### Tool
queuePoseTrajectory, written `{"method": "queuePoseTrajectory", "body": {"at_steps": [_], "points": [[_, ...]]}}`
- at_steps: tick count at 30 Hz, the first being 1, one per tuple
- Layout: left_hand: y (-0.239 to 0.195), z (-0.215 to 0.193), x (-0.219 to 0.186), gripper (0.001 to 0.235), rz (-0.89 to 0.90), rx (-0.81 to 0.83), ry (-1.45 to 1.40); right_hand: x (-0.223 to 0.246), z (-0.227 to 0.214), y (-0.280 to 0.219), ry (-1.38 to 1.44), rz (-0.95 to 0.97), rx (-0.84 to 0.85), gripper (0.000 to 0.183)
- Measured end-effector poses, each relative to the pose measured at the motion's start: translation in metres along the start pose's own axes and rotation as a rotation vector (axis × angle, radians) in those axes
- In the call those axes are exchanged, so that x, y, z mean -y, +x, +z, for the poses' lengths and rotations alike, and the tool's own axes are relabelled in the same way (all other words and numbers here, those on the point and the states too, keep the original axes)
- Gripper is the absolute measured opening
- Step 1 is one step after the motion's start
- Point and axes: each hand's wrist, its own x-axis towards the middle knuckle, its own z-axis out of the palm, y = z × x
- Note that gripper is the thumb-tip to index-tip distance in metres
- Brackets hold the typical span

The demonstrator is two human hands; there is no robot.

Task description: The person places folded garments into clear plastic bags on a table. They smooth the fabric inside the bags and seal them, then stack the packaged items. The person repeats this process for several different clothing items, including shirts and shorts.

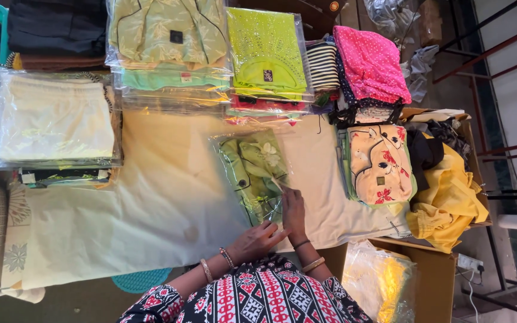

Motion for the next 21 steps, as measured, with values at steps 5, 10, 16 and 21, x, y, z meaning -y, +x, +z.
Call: {"method": "queuePoseTrajectory", "body": {"at_steps": [5, 10, 16, 21], "points": [[0.0, 0.001, 0.0, 0.054, 0.005, -0.001, 0.01, -0.034, 0.024, 0.004, 0.269, 0.097, -0.021, 0.029], [0.0, -0.002, 0.0, 0.053, 0.011, 0.015, 0.002, -0.019, 0.022, -0.009, 0.604, 0.284, -0.117, 0.036], [0.001, -0.004, 0.0, 0.052, 0.024, -0.003, -0.017, -0.011, 0.014, -0.031, 0.117, -0.169, -0.085, 0.046], [-0.002, -0.002, 0.001, 0.044, 0.033, -0.023, -0.051, -0.037, 0.025, -0.054, 0.347, -0.408, 0.359, 0.059]]}}
